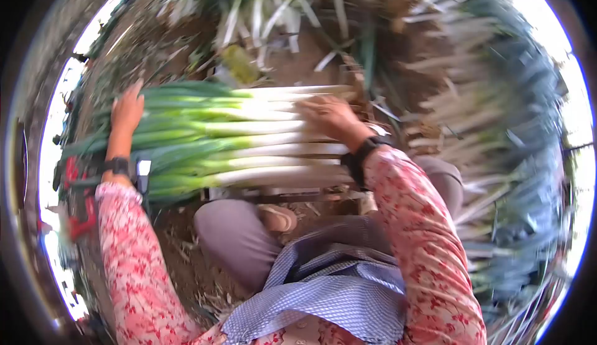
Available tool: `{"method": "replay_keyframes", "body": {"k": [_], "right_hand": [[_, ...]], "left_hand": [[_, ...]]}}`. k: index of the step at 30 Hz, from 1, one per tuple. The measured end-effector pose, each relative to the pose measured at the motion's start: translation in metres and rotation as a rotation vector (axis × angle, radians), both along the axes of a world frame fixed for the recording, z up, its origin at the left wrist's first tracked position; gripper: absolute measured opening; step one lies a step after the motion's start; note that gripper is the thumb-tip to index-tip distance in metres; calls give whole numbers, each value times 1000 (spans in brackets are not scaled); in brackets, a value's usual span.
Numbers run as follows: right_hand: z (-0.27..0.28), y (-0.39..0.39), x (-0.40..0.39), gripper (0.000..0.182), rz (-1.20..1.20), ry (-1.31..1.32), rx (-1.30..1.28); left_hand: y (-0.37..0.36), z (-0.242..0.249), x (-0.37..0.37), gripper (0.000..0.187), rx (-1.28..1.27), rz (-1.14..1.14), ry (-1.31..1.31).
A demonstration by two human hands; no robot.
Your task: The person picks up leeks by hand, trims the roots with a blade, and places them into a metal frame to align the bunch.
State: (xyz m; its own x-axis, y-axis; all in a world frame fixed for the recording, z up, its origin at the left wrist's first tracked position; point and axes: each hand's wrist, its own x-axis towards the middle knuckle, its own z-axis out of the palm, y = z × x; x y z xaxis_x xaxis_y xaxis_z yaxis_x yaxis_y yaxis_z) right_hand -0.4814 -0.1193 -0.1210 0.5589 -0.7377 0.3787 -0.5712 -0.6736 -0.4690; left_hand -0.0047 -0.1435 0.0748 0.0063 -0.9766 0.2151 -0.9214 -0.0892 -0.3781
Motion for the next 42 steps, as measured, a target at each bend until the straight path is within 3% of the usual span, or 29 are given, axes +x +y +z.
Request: {"method": "replay_keyframes", "body": {"k": [1,2,3,4,5,7,11,16,17,19,20,21,22,23,24,25,27,29,31,33,34,35,37,42], "right_hand": [[-12,-5,-2,31,78,-26,-315],[-6,2,4,30,-87,-92,60],[-10,-3,-3,31,29,-64,-281],[-21,-9,-3,30,59,-98,-275],[-3,3,1,33,-146,-109,14],[-8,-5,-2,33,-71,-161,29],[-8,1,7,34,-157,-64,175],[44,8,0,34,-322,162,374],[55,4,-3,36,-387,181,398],[95,-15,-25,44,-239,35,463],[134,1,-45,42,-295,-55,476],[146,-10,-57,40,-157,-111,456],[174,39,-96,37,-145,-390,362],[194,81,-126,37,-138,-663,568],[190,107,-150,36,-129,-898,507],[182,133,-176,36,-113,-990,520],[128,180,-217,33,-306,-1303,625],[48,247,-257,34,-800,-1118,709],[-26,332,-275,36,-1368,-598,838],[-135,434,-279,36,-1509,-338,821],[-137,476,-272,34,-1596,-242,1048],[-184,521,-264,35,-1655,-204,993],[-182,569,-248,36,-1701,-193,1261],[-206,607,-225,33,-1913,-376,1219]], "left_hand": [[6,5,-35,43,172,4,151],[7,-3,-47,47,331,-10,112],[0,-16,-49,47,392,-9,35],[4,-13,-69,47,461,-17,-58],[5,-14,-77,46,451,-19,-42],[0,-24,-62,47,413,42,1],[4,-23,-71,46,488,57,76],[-8,-34,-47,44,481,-15,76],[-14,-36,-40,44,515,-44,203],[-30,-42,-22,44,557,-122,363],[-38,-47,-15,45,554,-175,399],[-39,-48,-18,44,513,-180,365],[-38,-48,-21,44,464,-180,333],[-34,-44,-26,43,411,-171,301],[-29,-41,-33,44,393,-135,296],[-17,-36,-48,44,375,-96,291],[-15,-36,-55,46,401,-86,332],[-29,-47,-33,49,485,-137,423],[-16,-44,-60,53,497,-144,352],[-11,-47,-75,56,448,-104,293],[-18,-60,-63,57,395,-61,268],[-23,-66,-59,58,340,-19,241],[-3,-58,-88,58,323,57,172],[9,-64,-99,58,322,44,121]]}}
